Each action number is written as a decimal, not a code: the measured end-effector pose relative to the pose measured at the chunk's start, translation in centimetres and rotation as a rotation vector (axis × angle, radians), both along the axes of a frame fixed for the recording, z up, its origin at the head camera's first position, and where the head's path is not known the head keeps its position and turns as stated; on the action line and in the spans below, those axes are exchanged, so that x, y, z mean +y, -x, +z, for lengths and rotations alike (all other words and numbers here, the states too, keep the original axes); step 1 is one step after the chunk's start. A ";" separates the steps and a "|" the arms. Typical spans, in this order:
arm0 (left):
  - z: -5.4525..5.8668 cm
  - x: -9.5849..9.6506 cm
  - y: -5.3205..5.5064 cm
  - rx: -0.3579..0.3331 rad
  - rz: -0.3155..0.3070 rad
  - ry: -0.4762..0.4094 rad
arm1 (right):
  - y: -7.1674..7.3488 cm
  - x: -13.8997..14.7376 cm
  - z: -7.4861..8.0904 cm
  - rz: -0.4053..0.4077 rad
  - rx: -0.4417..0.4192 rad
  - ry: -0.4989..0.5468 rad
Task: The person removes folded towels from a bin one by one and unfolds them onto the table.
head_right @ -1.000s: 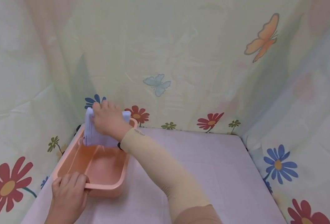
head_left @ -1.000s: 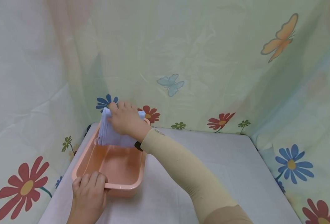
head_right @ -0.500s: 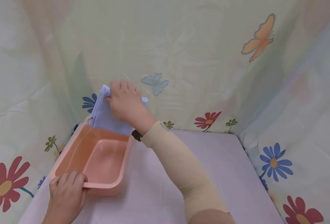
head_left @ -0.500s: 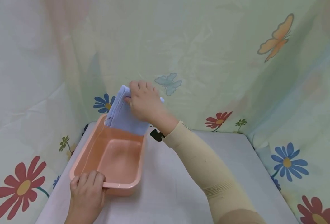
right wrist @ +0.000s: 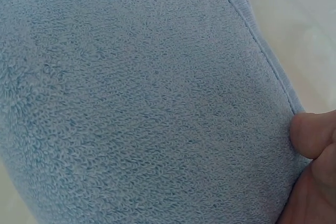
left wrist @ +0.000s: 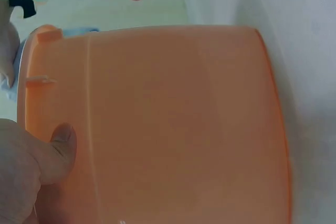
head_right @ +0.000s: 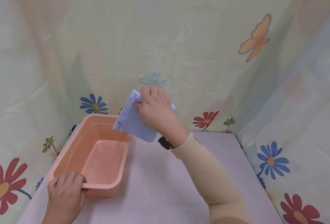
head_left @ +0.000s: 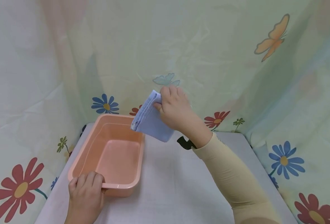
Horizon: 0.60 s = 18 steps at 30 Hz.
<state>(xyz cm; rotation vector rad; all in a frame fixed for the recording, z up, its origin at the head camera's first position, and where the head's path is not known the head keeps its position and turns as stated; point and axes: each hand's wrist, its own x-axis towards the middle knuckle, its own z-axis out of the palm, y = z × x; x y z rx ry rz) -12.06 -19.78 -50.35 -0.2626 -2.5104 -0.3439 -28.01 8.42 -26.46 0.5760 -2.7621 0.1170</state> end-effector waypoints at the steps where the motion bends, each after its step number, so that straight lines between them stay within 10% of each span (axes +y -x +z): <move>1: 0.0 0.0 0.0 0.003 -0.001 0.000 | -0.3 0.6 -0.3 0.003 0.003 -0.007; 18: -0.1 0.1 0.0 0.029 -0.017 -0.007 | -6.6 7.3 -10.1 0.102 -0.011 -0.094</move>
